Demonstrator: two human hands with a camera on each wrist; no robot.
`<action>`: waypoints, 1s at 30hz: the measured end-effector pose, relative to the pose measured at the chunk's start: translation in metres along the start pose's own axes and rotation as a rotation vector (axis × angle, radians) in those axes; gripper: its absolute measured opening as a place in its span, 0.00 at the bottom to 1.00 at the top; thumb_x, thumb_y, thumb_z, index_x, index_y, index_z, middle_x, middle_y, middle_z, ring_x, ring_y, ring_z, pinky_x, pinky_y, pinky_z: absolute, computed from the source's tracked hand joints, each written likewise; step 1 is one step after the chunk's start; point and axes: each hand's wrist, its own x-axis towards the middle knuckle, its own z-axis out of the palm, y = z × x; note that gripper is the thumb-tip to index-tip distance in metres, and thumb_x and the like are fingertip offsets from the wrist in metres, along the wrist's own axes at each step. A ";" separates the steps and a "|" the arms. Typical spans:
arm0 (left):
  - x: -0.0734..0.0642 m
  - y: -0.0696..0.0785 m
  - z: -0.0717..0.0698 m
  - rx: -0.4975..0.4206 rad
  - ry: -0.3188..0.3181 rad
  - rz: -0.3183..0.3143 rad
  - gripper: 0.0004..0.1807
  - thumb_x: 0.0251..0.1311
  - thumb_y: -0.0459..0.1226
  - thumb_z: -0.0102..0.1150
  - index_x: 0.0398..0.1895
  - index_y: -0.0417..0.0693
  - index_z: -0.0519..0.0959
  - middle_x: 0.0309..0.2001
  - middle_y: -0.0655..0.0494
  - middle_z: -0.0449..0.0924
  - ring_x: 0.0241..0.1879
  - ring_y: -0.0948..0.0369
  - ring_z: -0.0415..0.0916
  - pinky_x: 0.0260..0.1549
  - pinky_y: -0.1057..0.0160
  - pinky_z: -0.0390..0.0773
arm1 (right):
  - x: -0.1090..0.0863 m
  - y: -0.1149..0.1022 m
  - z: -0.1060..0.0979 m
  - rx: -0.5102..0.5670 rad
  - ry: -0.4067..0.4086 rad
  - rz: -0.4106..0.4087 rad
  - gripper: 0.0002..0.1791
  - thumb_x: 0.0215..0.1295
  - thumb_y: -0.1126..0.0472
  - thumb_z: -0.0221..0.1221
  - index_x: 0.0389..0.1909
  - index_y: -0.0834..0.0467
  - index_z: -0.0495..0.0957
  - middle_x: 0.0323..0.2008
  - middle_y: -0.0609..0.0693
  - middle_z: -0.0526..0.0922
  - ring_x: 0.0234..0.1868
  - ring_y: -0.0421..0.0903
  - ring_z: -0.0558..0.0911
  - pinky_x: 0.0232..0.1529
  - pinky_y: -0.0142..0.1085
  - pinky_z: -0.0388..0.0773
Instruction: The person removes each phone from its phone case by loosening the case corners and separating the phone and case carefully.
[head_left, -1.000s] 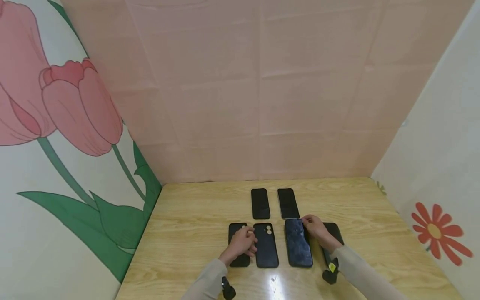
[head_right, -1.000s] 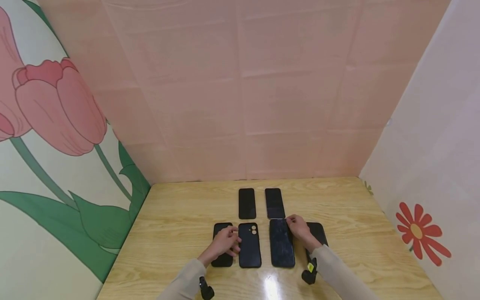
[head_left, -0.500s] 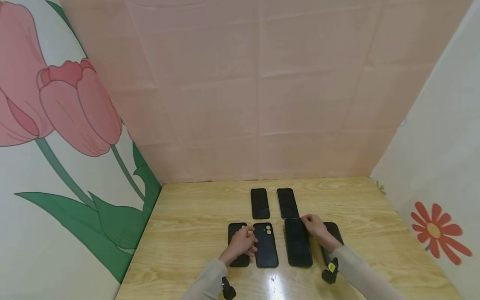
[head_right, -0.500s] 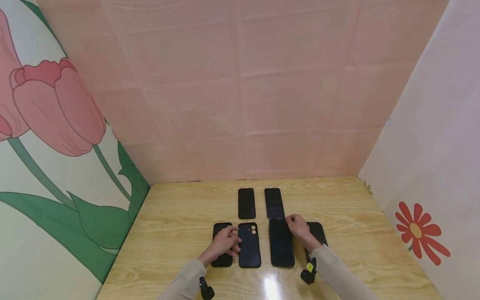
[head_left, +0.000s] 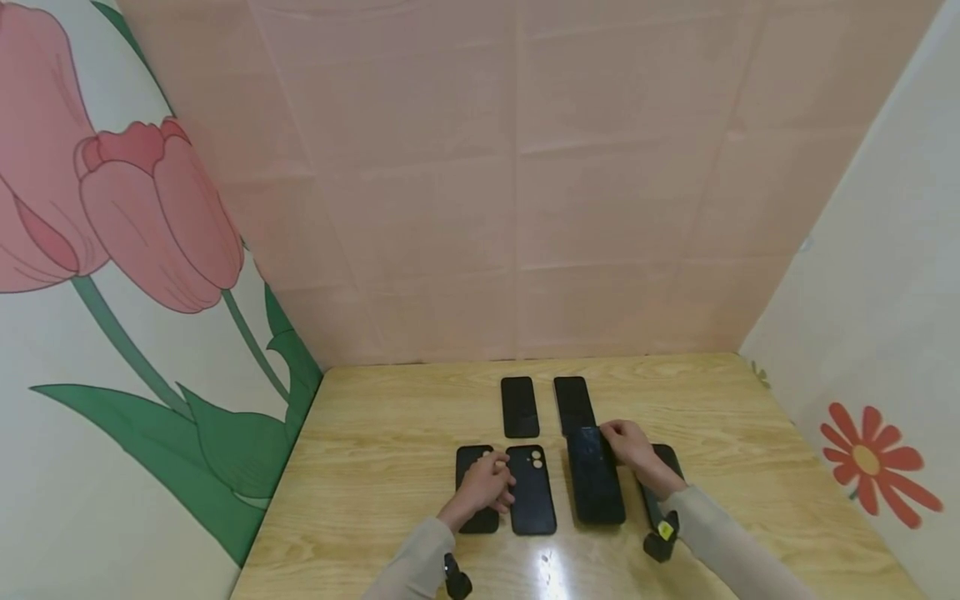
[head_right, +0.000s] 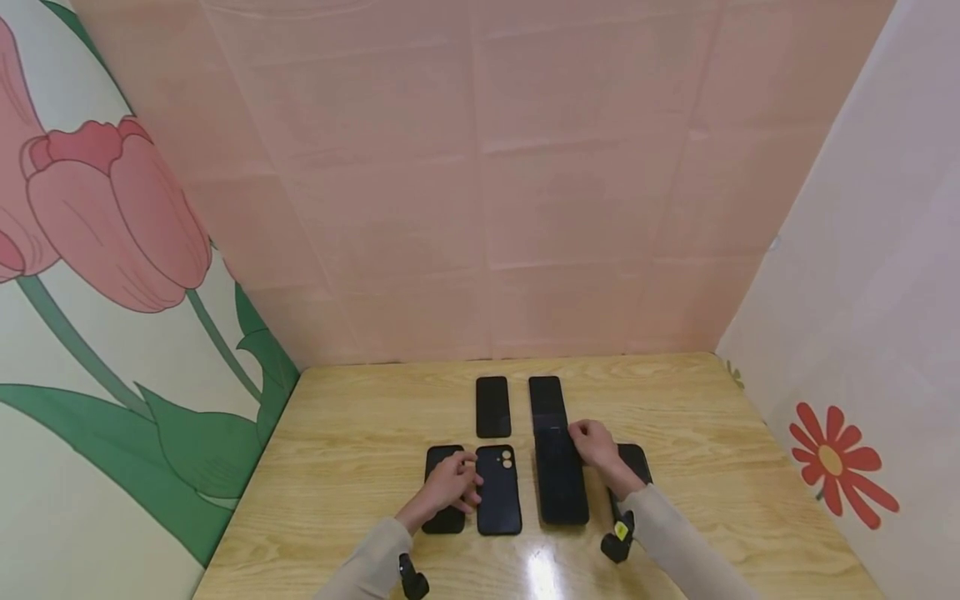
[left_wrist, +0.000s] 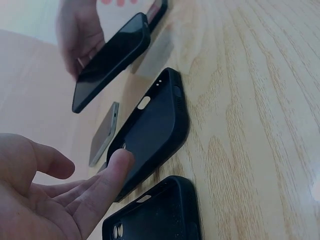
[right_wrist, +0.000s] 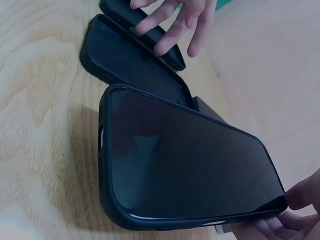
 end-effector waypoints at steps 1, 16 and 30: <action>0.000 0.000 0.000 -0.001 -0.001 -0.002 0.21 0.71 0.30 0.47 0.64 0.29 0.66 0.38 0.42 0.82 0.29 0.48 0.84 0.22 0.56 0.83 | -0.001 -0.001 0.000 0.005 0.001 -0.003 0.22 0.77 0.60 0.46 0.57 0.76 0.71 0.48 0.67 0.77 0.43 0.55 0.78 0.37 0.43 0.81; 0.002 -0.002 0.003 -0.052 -0.027 0.026 0.21 0.74 0.44 0.51 0.58 0.36 0.73 0.39 0.43 0.83 0.30 0.51 0.85 0.27 0.52 0.84 | -0.012 -0.024 0.007 0.101 -0.015 -0.044 0.21 0.78 0.61 0.47 0.58 0.75 0.71 0.48 0.66 0.77 0.41 0.53 0.79 0.37 0.45 0.83; 0.004 0.002 0.012 -0.123 -0.059 0.069 0.25 0.73 0.51 0.50 0.58 0.40 0.74 0.41 0.43 0.83 0.33 0.47 0.84 0.29 0.50 0.84 | -0.021 -0.051 0.018 0.231 -0.060 -0.072 0.20 0.79 0.62 0.46 0.59 0.75 0.70 0.47 0.65 0.78 0.39 0.50 0.80 0.39 0.47 0.83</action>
